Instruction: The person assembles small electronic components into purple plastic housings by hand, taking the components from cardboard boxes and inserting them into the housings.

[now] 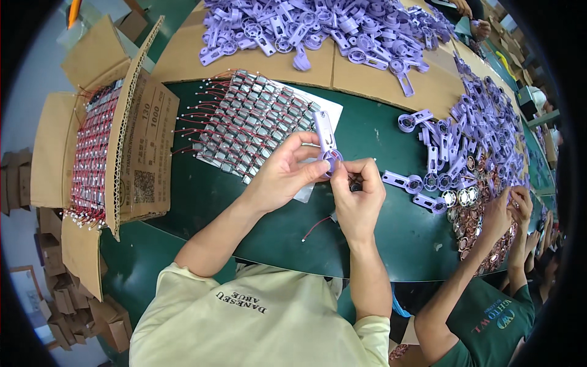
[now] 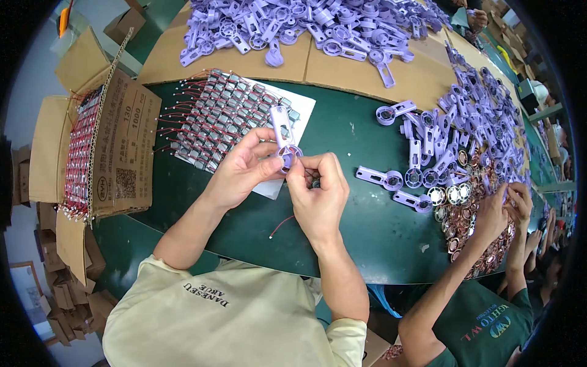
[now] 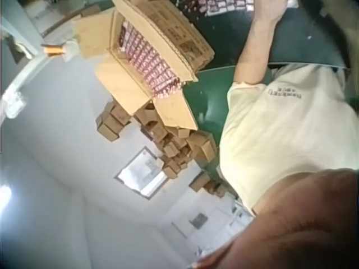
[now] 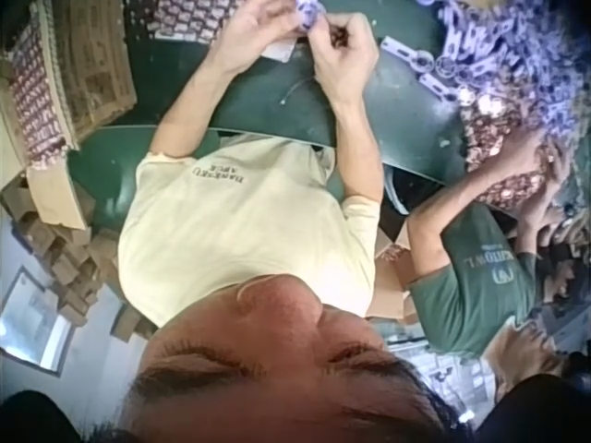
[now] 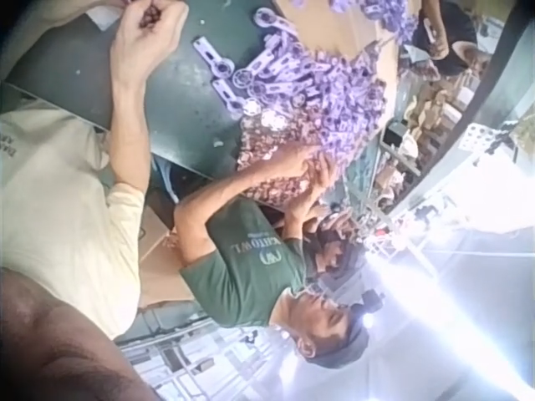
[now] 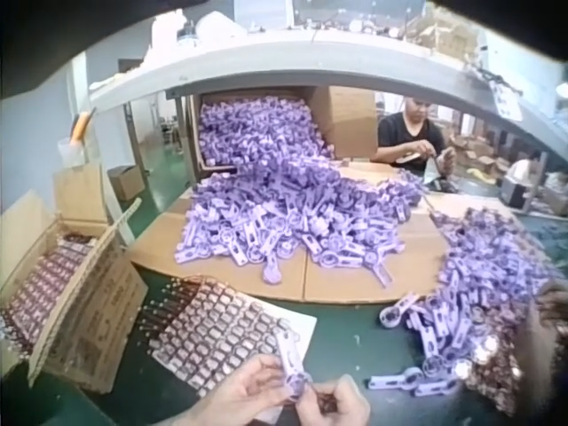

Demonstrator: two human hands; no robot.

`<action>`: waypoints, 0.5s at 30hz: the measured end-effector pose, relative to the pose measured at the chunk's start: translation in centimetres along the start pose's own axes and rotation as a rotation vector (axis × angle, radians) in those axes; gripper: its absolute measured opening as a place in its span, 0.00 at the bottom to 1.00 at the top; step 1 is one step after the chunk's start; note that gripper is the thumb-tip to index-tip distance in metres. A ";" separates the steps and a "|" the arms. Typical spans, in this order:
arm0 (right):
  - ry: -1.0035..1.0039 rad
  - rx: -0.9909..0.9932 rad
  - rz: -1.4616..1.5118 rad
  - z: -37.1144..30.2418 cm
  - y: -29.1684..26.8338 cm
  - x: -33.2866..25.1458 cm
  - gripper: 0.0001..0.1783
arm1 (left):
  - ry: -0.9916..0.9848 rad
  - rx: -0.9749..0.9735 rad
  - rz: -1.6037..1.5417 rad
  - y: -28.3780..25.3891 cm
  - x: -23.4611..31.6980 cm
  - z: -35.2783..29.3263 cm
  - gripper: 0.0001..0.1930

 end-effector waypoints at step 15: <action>-0.001 -0.046 -0.013 0.3 0.4 0.2 0.05 | 0.074 -0.029 0.096 0.2 -1.1 -0.4 0.20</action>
Point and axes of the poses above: each hand's wrist, its own z-axis towards the middle knuckle, its own y-axis out of the palm, x = y × z, the point moved 7 cm from there along z, towards the middle knuckle, and after that the axes turned 1 degree about -z, right-handed, at the moved point
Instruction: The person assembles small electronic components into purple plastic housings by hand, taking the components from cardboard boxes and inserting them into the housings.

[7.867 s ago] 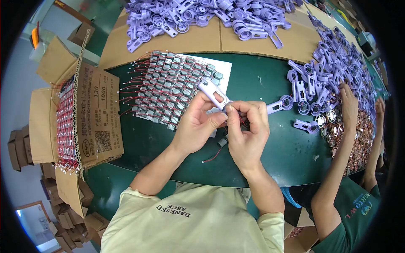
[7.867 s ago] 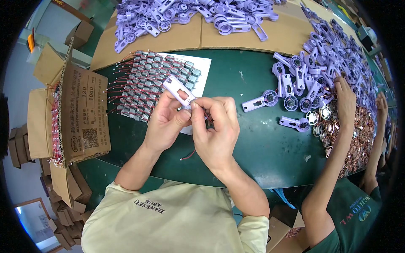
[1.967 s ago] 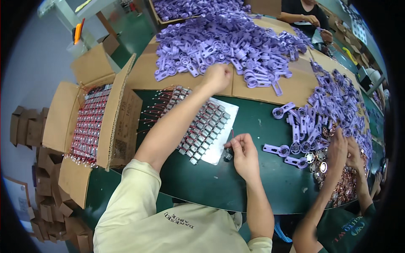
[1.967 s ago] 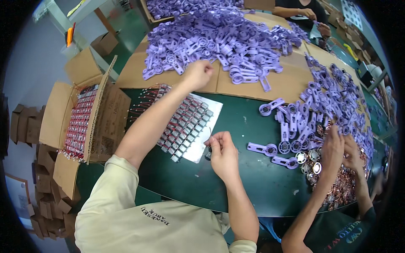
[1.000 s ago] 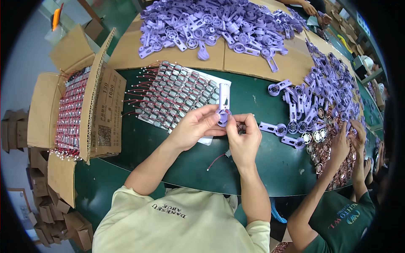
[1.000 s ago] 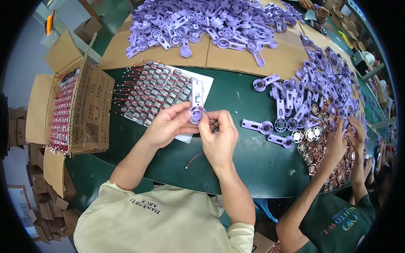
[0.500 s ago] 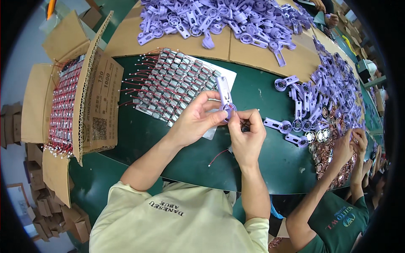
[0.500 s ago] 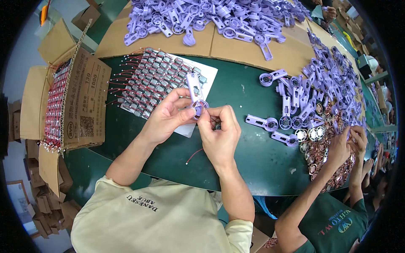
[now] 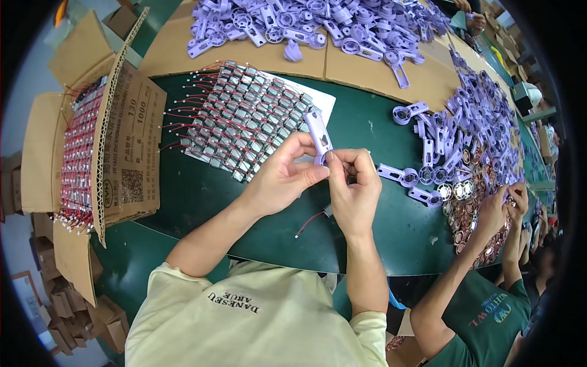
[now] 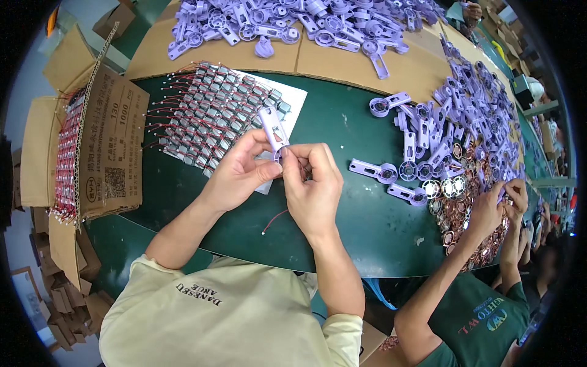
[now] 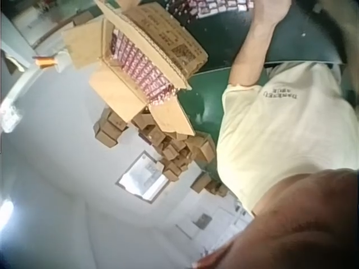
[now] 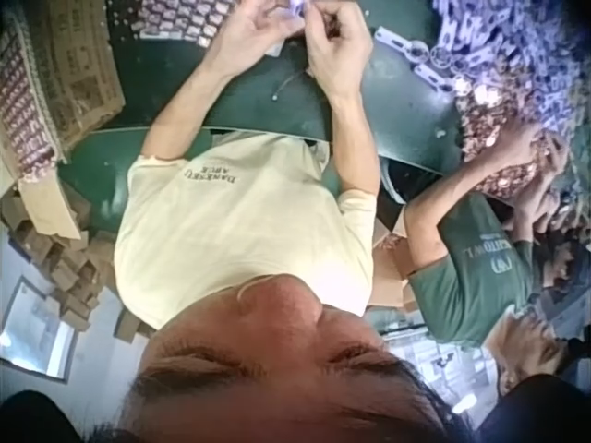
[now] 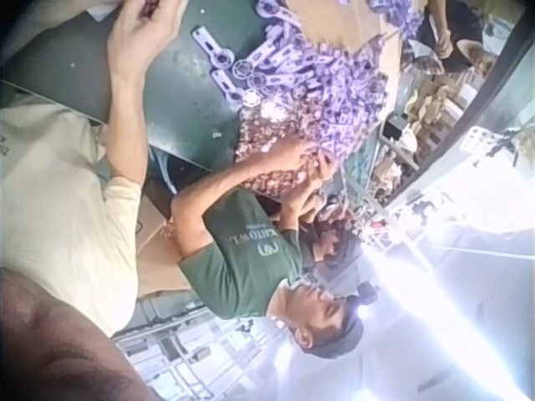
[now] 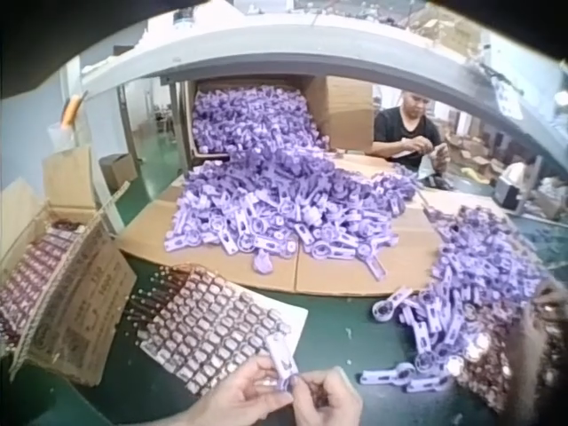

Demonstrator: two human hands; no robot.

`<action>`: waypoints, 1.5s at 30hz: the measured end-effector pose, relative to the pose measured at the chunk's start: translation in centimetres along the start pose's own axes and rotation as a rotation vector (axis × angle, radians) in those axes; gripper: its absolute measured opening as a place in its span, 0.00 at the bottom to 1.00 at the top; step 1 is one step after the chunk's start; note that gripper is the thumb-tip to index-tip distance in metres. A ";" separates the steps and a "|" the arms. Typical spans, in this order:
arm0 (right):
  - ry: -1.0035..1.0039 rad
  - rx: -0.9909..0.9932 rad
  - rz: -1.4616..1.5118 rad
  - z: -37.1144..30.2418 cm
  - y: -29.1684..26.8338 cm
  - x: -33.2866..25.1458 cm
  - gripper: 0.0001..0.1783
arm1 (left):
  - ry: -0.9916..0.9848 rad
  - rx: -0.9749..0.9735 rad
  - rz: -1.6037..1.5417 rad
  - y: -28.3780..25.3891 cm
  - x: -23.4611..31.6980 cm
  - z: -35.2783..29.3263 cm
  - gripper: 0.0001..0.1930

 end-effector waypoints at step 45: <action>0.173 -0.378 0.164 -0.3 0.4 0.1 0.14 | 0.103 0.154 0.017 -2.0 1.5 0.8 0.17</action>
Point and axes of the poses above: each hand's wrist, its own z-axis towards the middle knuckle, its own y-axis out of the palm, x = y × z, the point moved 7 cm from there along z, towards the middle knuckle, and after that the axes turned 1 degree about -z, right-handed, at the moved point
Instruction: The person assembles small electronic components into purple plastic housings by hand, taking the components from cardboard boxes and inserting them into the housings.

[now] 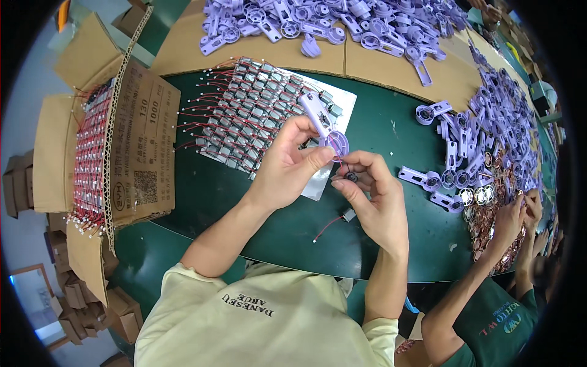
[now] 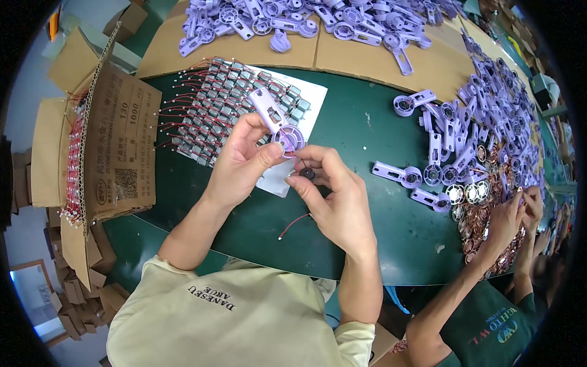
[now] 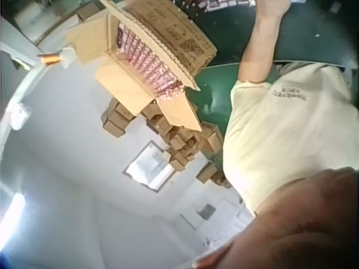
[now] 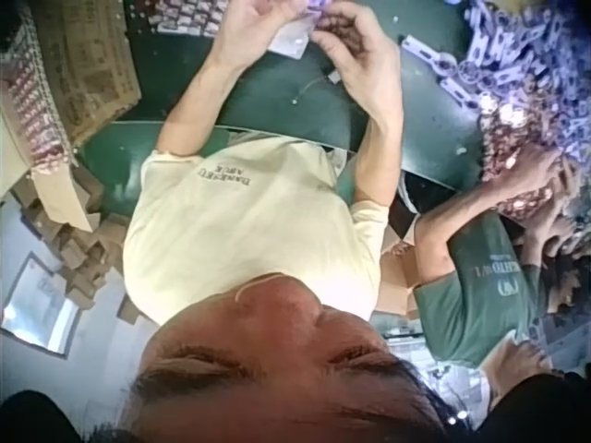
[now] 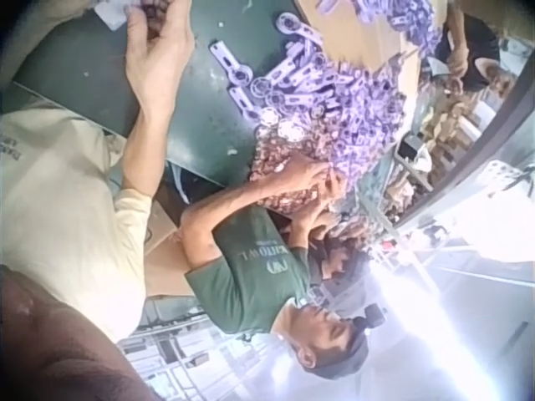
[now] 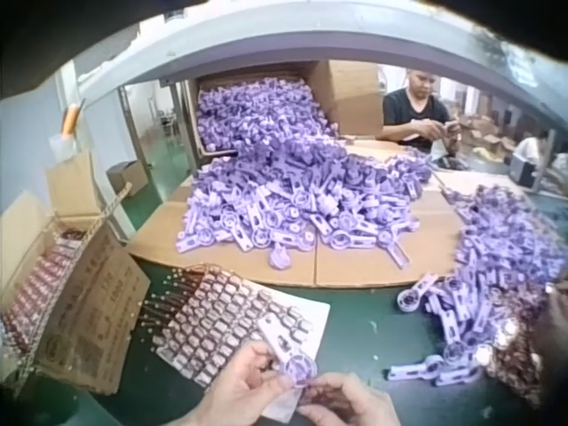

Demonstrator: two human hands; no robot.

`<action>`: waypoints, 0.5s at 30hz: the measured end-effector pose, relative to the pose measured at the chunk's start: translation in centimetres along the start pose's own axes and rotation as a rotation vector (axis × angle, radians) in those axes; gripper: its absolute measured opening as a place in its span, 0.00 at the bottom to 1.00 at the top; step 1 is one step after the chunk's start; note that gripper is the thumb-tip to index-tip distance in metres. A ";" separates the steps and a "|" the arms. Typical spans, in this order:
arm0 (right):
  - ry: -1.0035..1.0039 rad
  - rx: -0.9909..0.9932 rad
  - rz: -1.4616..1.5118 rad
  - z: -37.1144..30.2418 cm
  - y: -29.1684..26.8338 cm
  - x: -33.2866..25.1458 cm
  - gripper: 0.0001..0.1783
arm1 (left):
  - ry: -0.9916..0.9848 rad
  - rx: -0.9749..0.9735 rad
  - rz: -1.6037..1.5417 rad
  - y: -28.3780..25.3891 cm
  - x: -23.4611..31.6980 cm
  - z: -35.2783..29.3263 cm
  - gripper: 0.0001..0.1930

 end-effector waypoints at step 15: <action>0.033 0.208 -0.077 -0.4 -2.4 0.2 0.11 | -0.110 -0.155 0.047 1.4 -0.8 -0.7 0.20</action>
Point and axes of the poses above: each hand's wrist, its own z-axis towards the middle knuckle, its own y-axis out of the palm, x = y × z, the point moved 7 cm from there along z, towards the middle knuckle, and after that the axes turned 1 degree about -z, right-handed, at the moved point
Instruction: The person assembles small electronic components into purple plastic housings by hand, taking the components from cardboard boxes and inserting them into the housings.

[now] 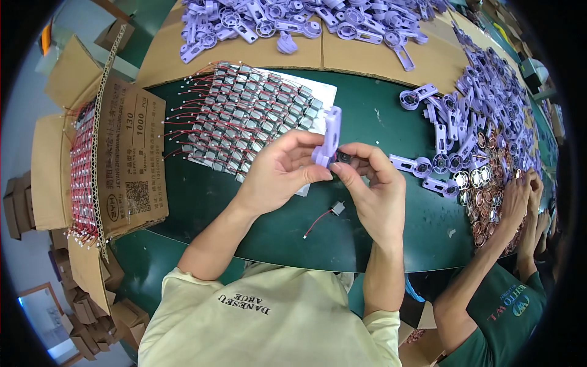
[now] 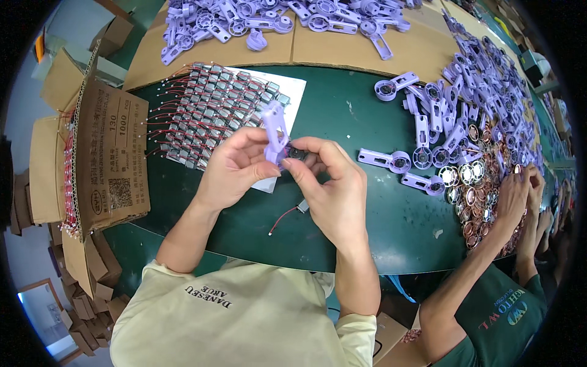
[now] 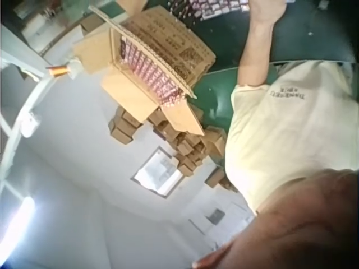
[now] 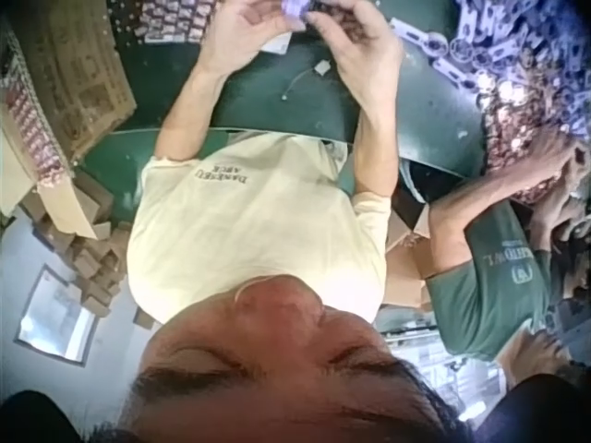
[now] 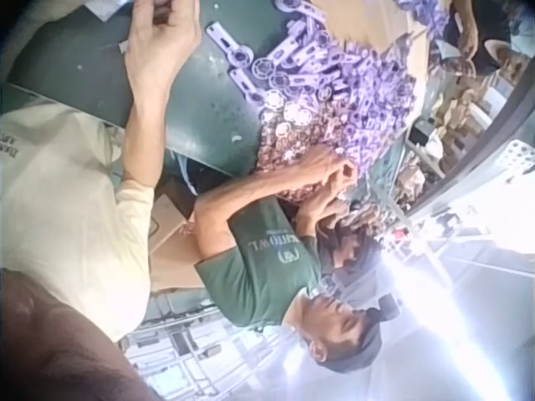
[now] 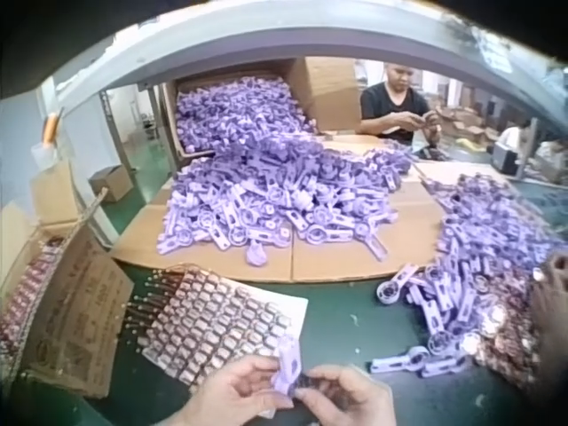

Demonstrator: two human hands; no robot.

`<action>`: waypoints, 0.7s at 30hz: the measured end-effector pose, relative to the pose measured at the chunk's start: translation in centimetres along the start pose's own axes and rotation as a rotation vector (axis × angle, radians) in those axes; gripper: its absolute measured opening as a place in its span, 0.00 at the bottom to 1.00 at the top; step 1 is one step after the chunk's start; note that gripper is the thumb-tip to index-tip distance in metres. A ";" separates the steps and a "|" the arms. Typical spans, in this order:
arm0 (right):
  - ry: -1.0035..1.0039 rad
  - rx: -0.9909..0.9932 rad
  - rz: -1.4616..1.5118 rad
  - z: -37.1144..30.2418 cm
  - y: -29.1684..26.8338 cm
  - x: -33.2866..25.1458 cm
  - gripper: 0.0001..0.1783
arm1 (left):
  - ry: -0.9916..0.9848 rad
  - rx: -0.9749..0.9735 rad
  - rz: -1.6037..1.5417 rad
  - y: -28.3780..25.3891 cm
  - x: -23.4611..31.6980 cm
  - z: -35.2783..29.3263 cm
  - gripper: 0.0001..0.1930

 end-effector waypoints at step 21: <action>-0.177 0.078 -0.012 -0.4 0.9 -0.6 0.11 | -0.082 0.095 0.139 -0.1 -1.2 -0.3 0.15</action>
Point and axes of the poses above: each hand's wrist, its own z-axis towards the middle knuckle, its own y-axis out of the palm, x = y × z, the point moved 7 cm from there along z, towards the middle knuckle, and after that the axes turned 1 degree about -z, right-handed, at the moved point
